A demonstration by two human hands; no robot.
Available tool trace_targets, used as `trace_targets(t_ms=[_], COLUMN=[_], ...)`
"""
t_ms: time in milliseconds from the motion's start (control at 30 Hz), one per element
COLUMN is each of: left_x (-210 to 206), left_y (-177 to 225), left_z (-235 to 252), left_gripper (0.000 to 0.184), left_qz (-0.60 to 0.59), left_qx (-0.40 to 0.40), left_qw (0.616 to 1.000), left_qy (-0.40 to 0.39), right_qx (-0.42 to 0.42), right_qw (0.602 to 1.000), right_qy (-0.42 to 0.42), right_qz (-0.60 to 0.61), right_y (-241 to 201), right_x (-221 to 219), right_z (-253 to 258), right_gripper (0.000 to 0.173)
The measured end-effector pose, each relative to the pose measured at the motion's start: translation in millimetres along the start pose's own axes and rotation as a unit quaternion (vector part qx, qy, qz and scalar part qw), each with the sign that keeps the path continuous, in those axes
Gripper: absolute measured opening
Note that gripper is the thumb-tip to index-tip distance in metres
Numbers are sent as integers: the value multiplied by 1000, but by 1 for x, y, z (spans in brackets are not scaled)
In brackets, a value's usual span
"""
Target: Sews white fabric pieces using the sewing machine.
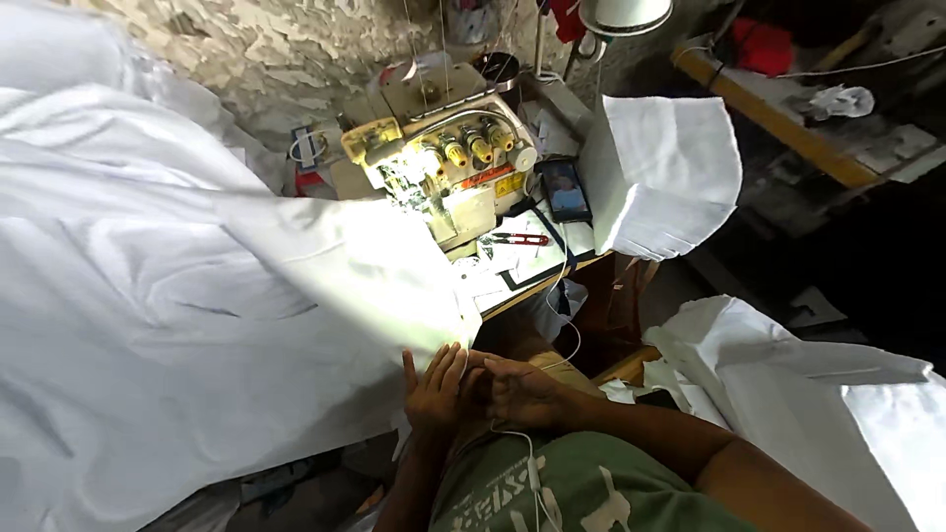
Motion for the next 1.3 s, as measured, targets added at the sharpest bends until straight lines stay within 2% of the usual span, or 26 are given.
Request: trace_targets(t_ms=[100, 233, 300, 367, 433, 500, 633, 667, 733, 867, 1000, 1100, 1200, 1300], left_x=[-2, -3, 6, 24, 53, 83, 114, 116, 116, 119, 121, 122, 125, 122], left_y=[-2, -4, -7, -10, -15, -20, -31, -33, -36, -49, -58, -55, -55, -56], left_z=[0, 0, 3, 10, 24, 47, 104, 116, 138, 169, 178, 177, 182, 188], left_gripper=[26, 21, 24, 25, 20, 14, 15, 14, 13, 12, 13, 11, 12, 12], left_qz=[8, -2, -44, -122, -197, -221, -203, -197, -183, -169, -206, -214, -210, -211], left_qx=[2, -4, 17, 82, 155, 175, 83, 62, 34, -16, -15, 12, 8, 1], left_qw=[1000, 1000, 999, 988, 964, 949, 948, 949, 950, 943, 937, 940, 943, 945], left_qy=[3, 4, 19, 45, 88, 142, 230, 239, 249, 288, 281, 264, 259, 250], right_qx=[-8, -14, 12, 88, 195, 244, 252, 269, 310, 370, 474, 537, 540, 532], right_qw=[1000, 999, 995, 973, 908, 834, 656, 625, 596, 605, 593, 538, 500, 502], right_qy=[26, 37, 54, 37, -7, -28, -67, -80, -113, -133, 5, 99, 119, 128], right_qz=[7, 5, -77, -211, -372, -494, -709, -728, -732, -692, -651, -642, -666, -670], right_y=[-2, -1, -6, -17, -29, -35, -44, -45, -44, -45, -83, -124, -145, -150], right_x=[0, 2, -5, -17, -27, -35, -68, -79, -99, -120, -114, -115, -118, -119], right_z=[1, 2, -1, -4, -1, 11, 58, 72, 96, 103, 79, 81, 92, 99], right_gripper=[30, 30, 32, 33, 34, 34, 36, 37, 42, 33, 24, 25, 25, 28])
Point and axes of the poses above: each hand's wrist, its own z-axis towards the middle knuckle, its own x-axis out of the back of the hand, y = z × x, the point moved 5 cm from there along z, towards the middle knuckle, and after that the axes turned 3 degrees about y, right-handed, at the moved point
